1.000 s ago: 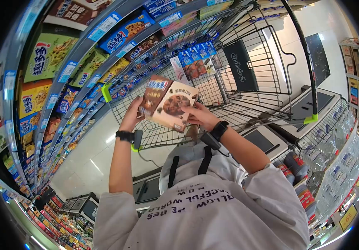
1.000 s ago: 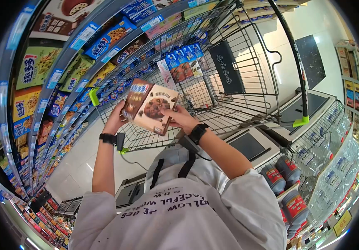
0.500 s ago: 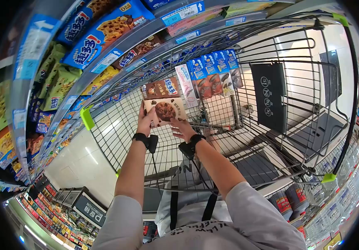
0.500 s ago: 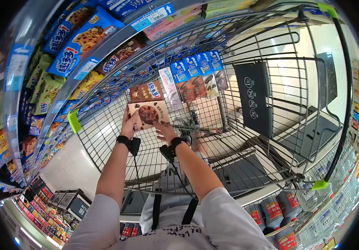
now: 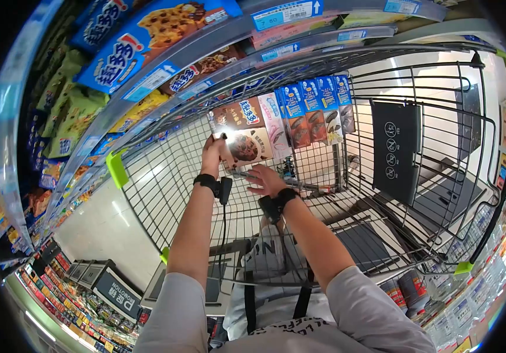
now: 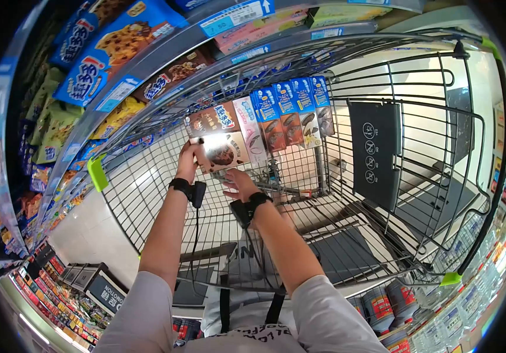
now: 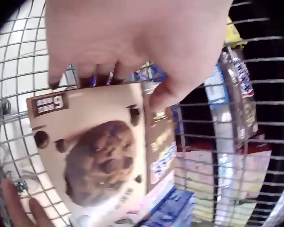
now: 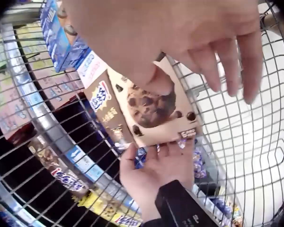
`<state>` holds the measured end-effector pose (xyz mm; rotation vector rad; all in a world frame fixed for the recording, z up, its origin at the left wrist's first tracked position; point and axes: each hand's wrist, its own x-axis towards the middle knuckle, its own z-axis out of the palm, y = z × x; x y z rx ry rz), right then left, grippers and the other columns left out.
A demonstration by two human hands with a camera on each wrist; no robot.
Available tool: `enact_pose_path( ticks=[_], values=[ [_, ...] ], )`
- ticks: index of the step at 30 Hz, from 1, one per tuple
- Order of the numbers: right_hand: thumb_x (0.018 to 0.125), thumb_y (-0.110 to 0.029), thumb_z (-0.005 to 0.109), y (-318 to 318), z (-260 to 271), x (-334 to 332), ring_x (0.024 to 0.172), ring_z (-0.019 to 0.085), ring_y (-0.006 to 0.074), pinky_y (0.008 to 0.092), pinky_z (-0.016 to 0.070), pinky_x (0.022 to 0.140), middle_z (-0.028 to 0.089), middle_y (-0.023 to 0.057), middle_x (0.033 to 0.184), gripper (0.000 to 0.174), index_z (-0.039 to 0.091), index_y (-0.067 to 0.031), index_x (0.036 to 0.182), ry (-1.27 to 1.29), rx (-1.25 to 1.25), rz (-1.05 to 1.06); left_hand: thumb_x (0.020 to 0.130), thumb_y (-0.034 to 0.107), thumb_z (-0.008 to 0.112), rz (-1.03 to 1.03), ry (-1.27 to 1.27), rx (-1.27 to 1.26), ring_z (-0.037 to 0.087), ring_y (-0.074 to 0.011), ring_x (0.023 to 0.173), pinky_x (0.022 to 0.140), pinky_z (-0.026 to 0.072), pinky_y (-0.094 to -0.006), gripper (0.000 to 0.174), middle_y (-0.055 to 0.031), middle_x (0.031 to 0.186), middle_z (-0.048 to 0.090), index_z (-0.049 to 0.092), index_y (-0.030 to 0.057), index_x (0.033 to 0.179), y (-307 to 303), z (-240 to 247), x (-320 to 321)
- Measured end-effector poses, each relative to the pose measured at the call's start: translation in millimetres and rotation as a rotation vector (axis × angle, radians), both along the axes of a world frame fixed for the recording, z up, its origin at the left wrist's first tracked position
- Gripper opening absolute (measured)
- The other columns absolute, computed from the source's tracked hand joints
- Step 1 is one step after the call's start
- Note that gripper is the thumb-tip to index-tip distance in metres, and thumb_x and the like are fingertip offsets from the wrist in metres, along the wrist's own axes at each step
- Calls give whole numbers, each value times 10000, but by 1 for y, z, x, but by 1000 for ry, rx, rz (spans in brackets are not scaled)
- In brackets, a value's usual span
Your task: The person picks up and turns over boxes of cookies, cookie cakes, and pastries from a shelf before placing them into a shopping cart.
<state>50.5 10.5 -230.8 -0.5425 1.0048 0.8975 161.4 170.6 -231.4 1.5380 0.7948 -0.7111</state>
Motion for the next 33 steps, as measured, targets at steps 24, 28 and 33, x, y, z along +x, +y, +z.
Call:
enact_pose_path(
  ticks=[24,28,33],
  values=[
    [977,-369,456,-143,373,-81,1119,572,233,376,454,947,565,113,1296,471,495,-41,1313,-461,80,188,890,673,339,-1779,109,687,108,-295,1448,1043,131,-727,727,-115,1484,358,447,149,1384,134,257,-223],
    [987,-325,438,-147,422,-30,1045,599,236,372,477,904,587,107,1244,422,474,-64,1318,-729,-54,224,886,668,361,-1677,174,734,85,-277,1454,1047,153,-718,735,-95,1508,323,416,153,1407,137,249,-244],
    [987,-257,441,-134,480,25,817,632,186,309,495,717,652,102,1045,308,536,-44,1188,-1057,-119,94,884,598,421,-1656,295,731,235,-311,1410,1049,256,-666,658,-92,1448,421,489,143,1354,150,238,-271]
  ],
)
